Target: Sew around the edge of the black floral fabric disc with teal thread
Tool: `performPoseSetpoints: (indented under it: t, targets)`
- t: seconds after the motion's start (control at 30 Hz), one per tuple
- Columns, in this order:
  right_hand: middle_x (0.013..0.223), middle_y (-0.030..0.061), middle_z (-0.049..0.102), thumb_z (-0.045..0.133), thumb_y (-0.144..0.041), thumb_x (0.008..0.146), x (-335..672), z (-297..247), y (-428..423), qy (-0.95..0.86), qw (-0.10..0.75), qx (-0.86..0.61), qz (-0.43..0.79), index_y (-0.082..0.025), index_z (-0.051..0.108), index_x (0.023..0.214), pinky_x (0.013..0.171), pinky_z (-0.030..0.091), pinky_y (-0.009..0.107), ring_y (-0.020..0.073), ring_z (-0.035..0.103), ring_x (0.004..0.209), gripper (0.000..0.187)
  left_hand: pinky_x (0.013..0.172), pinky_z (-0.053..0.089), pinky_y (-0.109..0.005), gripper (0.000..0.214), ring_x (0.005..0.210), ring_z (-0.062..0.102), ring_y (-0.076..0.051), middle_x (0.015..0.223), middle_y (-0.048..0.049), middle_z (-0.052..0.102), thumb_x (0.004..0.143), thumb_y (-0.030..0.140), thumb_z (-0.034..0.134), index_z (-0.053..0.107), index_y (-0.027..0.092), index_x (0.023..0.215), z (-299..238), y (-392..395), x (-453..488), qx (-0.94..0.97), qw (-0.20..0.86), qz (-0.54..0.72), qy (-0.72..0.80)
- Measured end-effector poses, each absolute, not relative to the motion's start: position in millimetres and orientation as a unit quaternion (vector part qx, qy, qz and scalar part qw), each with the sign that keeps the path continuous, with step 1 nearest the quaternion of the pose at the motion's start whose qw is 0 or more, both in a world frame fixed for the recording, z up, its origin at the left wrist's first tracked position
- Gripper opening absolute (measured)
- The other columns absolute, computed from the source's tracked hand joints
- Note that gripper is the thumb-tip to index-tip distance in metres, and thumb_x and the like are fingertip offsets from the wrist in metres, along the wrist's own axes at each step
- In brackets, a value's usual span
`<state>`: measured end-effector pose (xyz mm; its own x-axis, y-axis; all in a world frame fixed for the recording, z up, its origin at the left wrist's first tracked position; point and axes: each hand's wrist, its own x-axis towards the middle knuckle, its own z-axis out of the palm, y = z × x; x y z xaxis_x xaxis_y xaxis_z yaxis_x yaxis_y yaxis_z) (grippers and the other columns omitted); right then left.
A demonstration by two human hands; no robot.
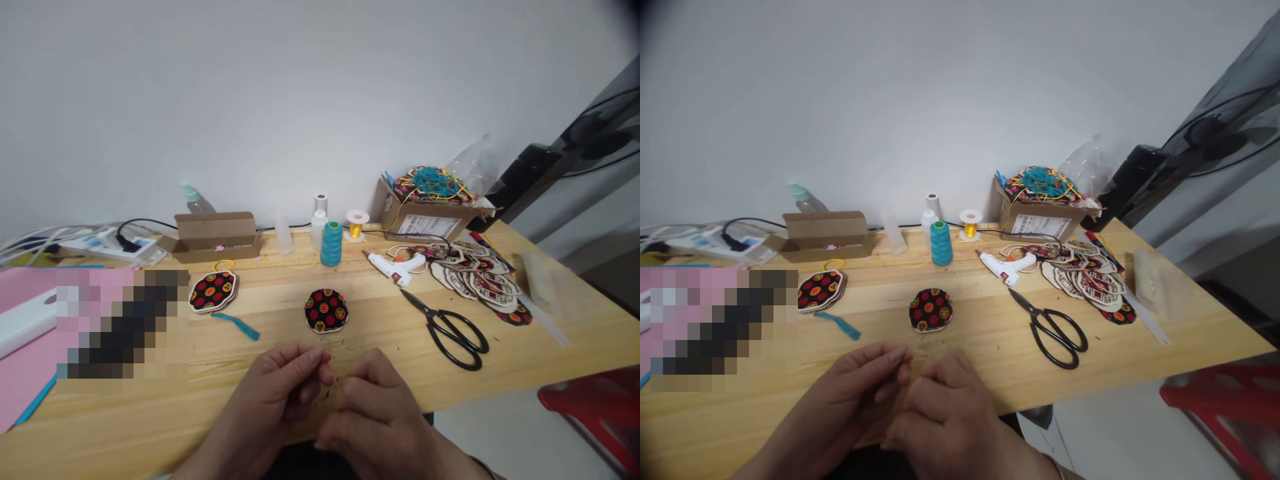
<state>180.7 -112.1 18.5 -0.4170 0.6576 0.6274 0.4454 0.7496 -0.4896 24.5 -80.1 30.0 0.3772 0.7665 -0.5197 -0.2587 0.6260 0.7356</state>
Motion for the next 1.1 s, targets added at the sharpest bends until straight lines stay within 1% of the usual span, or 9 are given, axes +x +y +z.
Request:
performPoseSetpoints:
  t: [0.1,0.2,0.27,0.4,0.53,0.63,0.77,0.9,1.1]
  targets:
    - [0.056,-0.0031,0.052,0.057,-0.023,0.082,180.6,6.9,-113.6,-0.858,0.395,-0.299,0.135,-0.022,0.062,0.069,0.061,0.035,0.026,0.0125,0.044,0.067,0.014,0.047,0.034,-0.016,0.016,0.054,0.046,-0.007,0.063,-0.0003,0.06,0.073,0.028,0.066,0.066,0.014,0.065,31.3,-78.1,24.1,0.29,0.758,0.353,0.467]
    - [0.06,-0.0036,0.052,0.057,-0.025,0.083,180.7,-1.5,-110.8,-0.896,0.337,-0.225,0.184,-0.022,0.061,0.073,0.066,0.036,0.026,0.0118,0.045,0.07,0.011,0.059,0.042,-0.02,0.013,0.063,0.054,-0.011,0.066,-0.0014,0.062,0.074,0.026,0.064,0.067,0.015,0.069,33.9,-75.4,24.0,0.282,0.757,0.372,0.457]
    - [0.064,-0.0038,0.056,0.056,-0.023,0.083,180.6,-4.9,-107.6,-0.91,0.307,-0.184,0.212,-0.021,0.06,0.074,0.073,0.037,0.026,0.0114,0.047,0.072,0.01,0.062,0.045,-0.023,0.013,0.062,0.056,-0.012,0.066,-0.0016,0.063,0.074,0.026,0.065,0.067,0.014,0.069,35.8,-73.8,23.8,0.267,0.766,0.379,0.445]
    - [0.064,-0.0048,0.058,0.051,-0.019,0.085,178.8,-13.8,-104.3,-0.912,0.302,-0.139,0.24,-0.02,0.058,0.074,0.075,0.038,0.024,0.0091,0.048,0.067,0.013,0.06,0.048,-0.026,0.011,0.056,0.058,-0.012,0.063,-0.0014,0.062,0.07,0.023,0.069,0.066,0.013,0.07,37.0,-71.3,22.5,0.228,0.776,0.387,0.442]
    - [0.062,-0.0071,0.057,0.04,-0.018,0.089,175.0,-26.8,-109.9,-0.896,0.301,-0.155,0.287,-0.02,0.053,0.067,0.074,0.039,0.023,0.006,0.048,0.058,0.025,0.057,0.049,-0.024,0.009,0.055,0.059,-0.012,0.062,-0.0017,0.064,0.071,0.021,0.068,0.066,0.012,0.072,36.0,-69.2,21.6,0.209,0.78,0.398,0.436]
    - [0.059,-0.0091,0.057,0.037,-0.02,0.09,171.9,-33.7,-116.3,-0.867,0.303,-0.189,0.347,-0.022,0.051,0.065,0.066,0.041,0.02,0.0044,0.05,0.053,0.029,0.053,0.049,-0.022,0.008,0.053,0.06,-0.011,0.062,-0.0016,0.064,0.071,0.02,0.068,0.066,0.012,0.072,36.2,-68.5,22.2,0.2,0.782,0.399,0.435]
    - [0.056,-0.011,0.056,0.037,-0.02,0.091,169.2,-40.4,-121.5,-0.818,0.304,-0.229,0.431,-0.022,0.05,0.075,0.052,0.039,0.015,0.0021,0.051,0.046,0.021,0.05,0.048,-0.02,0.008,0.051,0.059,-0.011,0.06,-0.0016,0.064,0.069,0.018,0.069,0.067,0.012,0.071,37.5,-69.1,23.6,0.192,0.787,0.403,0.427]
    - [0.051,-0.0117,0.053,0.04,-0.017,0.089,167.7,-46.0,-122.9,-0.81,0.282,-0.255,0.446,-0.023,0.053,0.078,0.051,0.04,0.017,0.0041,0.049,0.042,0.019,0.051,0.048,-0.02,0.006,0.051,0.058,-0.01,0.061,-0.0018,0.064,0.071,0.017,0.068,0.067,0.011,0.073,38.6,-69.2,24.7,0.194,0.789,0.403,0.42]
    - [0.044,-0.0083,0.047,0.038,-0.012,0.087,162.3,-43.8,-123.1,-0.829,0.232,-0.27,0.431,-0.025,0.058,0.065,0.055,0.04,0.023,0.0085,0.047,0.045,0.033,0.046,0.041,-0.018,0.009,0.046,0.049,-0.006,0.059,-0.0012,0.061,0.068,0.018,0.07,0.068,0.01,0.072,41.2,-67.5,29.6,0.206,0.782,0.411,0.42]
